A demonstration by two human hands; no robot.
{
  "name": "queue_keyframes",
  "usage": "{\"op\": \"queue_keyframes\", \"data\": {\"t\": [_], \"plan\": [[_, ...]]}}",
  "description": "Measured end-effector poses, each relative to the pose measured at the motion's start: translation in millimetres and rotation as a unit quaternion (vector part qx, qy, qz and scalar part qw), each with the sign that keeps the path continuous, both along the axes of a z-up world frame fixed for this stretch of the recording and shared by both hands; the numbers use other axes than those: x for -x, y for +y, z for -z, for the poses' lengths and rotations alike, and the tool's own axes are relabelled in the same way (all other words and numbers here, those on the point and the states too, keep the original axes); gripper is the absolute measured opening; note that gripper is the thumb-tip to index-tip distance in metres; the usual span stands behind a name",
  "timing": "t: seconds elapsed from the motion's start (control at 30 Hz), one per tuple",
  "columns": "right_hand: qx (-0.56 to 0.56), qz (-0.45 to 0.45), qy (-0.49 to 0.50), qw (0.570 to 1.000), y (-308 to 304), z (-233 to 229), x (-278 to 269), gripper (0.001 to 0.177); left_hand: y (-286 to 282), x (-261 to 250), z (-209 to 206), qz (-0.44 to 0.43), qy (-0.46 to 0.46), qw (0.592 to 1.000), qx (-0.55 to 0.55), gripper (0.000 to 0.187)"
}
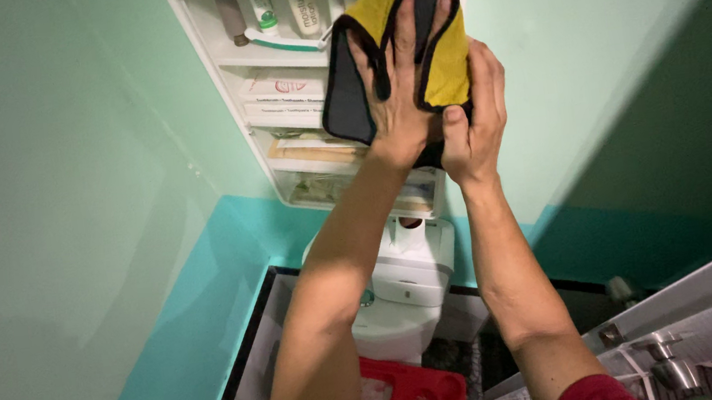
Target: The person organizes small bathroom items by picking them from a red tray on the toilet, wiping each with a yellow cloth, and placing them into a wall-mounted cabinet. The person also wipes the cabinet interior and a tissue dispenser, then moves the dispenser to the sink.
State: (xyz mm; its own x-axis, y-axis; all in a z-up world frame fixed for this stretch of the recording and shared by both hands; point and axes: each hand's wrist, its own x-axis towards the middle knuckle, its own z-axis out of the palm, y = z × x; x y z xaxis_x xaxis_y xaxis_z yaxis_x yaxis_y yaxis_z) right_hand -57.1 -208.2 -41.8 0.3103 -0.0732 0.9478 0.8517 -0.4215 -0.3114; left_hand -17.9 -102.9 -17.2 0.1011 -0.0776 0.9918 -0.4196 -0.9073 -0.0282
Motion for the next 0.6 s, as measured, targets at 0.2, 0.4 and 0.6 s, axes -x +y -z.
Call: {"op": "queue_keyframes", "data": {"t": [0.2,0.4,0.6], "plan": [[0.009,0.019,0.002,1.000,0,8,1,0.071,-4,0,27,-0.015,0.052,0.998,-0.015,0.061],[0.001,0.025,0.019,1.000,-1,17,4,0.066,0,-5,49,0.003,0.091,0.995,-0.036,0.064],[0.006,0.034,0.016,0.999,3,30,11,0.068,12,-4,65,-0.009,0.096,0.993,-0.064,0.059]]}}
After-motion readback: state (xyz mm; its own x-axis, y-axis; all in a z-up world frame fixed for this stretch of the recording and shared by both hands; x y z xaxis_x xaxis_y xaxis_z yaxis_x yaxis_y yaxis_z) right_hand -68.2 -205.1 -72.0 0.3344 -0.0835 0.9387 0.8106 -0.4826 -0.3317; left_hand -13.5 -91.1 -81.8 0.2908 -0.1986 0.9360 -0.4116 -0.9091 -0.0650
